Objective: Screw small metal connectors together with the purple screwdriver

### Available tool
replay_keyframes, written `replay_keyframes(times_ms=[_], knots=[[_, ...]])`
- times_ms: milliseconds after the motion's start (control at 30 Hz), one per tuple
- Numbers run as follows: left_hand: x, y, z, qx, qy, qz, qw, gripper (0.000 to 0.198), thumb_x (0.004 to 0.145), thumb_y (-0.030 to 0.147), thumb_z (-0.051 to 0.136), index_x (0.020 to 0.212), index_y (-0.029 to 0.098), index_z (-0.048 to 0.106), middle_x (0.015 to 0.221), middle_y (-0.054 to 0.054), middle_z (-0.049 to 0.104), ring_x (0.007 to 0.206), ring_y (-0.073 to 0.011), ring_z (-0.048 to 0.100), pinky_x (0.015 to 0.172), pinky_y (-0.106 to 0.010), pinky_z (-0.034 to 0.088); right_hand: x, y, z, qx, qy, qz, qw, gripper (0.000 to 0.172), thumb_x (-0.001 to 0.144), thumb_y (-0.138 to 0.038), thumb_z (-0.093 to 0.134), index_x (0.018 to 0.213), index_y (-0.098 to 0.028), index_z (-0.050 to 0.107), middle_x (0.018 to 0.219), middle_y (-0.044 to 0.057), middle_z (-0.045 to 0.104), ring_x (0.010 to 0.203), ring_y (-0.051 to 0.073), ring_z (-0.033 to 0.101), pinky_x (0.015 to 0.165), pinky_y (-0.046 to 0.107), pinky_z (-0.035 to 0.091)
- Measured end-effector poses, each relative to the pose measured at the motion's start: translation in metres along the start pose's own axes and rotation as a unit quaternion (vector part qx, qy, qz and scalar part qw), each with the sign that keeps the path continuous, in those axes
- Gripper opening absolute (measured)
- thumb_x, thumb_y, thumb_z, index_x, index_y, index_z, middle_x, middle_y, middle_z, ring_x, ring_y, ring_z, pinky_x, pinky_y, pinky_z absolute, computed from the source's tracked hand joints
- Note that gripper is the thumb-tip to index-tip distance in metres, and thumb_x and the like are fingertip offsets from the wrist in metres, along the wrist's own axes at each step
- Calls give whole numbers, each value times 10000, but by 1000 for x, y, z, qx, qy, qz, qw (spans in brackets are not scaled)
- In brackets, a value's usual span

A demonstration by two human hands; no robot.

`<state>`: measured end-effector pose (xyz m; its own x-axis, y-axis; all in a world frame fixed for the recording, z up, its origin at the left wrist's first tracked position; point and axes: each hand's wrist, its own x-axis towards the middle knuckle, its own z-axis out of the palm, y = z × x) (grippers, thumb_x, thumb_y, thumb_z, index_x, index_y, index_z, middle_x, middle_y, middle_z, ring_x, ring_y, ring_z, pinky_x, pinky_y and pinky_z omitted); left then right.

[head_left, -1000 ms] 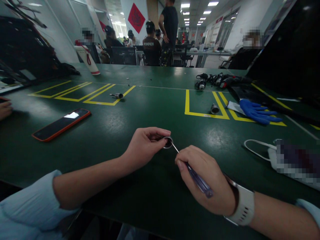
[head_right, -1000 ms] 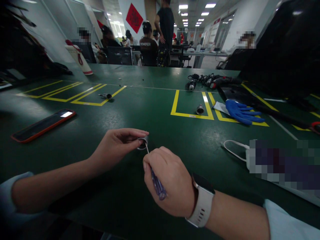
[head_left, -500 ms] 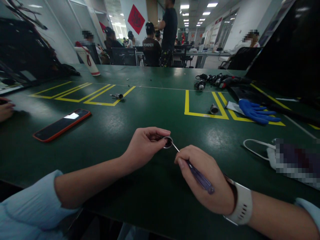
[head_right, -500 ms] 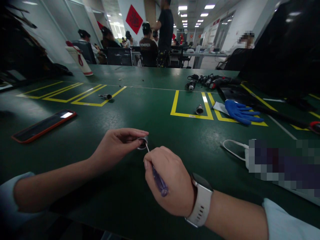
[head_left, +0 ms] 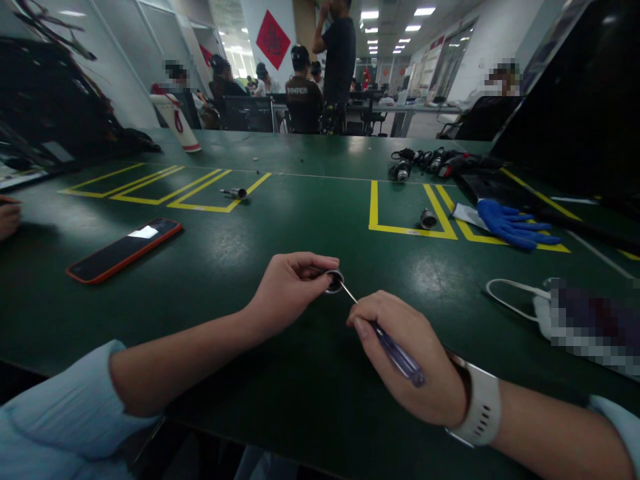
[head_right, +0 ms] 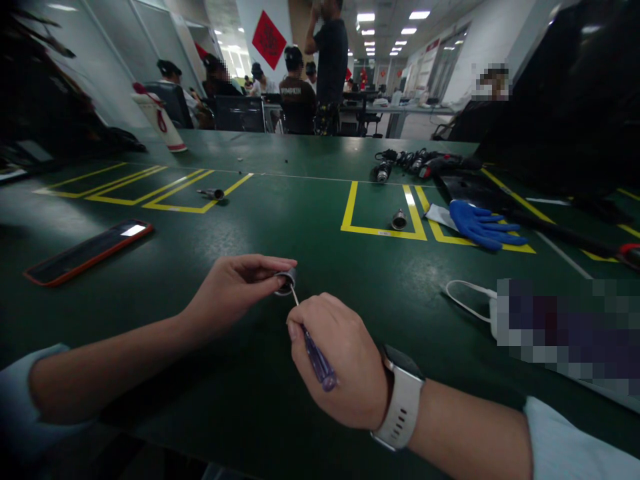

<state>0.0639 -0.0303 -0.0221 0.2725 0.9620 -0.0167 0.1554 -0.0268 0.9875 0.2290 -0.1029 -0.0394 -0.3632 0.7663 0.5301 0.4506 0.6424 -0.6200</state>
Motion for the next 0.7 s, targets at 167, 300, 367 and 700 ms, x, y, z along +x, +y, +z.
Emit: replay_keyframes(times_ms=[167,300,367,700], knots=[[-1,0,1,-6,-1,-1,1000,199,669,112,703,867,108,709,878,-62,744,793,-174,702,762,-285,583,0,0,1,-13,-5,-8,1000,134,867,-73,424,871,-150,535,762,63,611,697,174,538,635,321,442],[-2,2,2,-15,-3,-6,1000,198,663,114,708,861,107,707,899,-64,742,798,-172,702,764,-280,582,1,0,1,-22,1,-5,1000,131,858,-65,429,856,-141,536,762,73,609,704,180,540,640,326,443],[-3,4,2,-13,-5,-7,1000,189,664,118,705,852,106,706,889,-66,743,792,-175,702,767,-288,581,1,-1,2,-28,0,-4,1000,132,857,-65,430,859,-140,538,760,74,608,703,181,541,641,326,443],[8,-2,-5,9,14,19,1000,141,650,118,687,790,124,697,921,-56,731,788,-167,690,784,-305,564,-4,1,3,12,4,-57,998,135,845,-49,439,856,-138,540,755,60,615,695,150,542,648,285,442]])
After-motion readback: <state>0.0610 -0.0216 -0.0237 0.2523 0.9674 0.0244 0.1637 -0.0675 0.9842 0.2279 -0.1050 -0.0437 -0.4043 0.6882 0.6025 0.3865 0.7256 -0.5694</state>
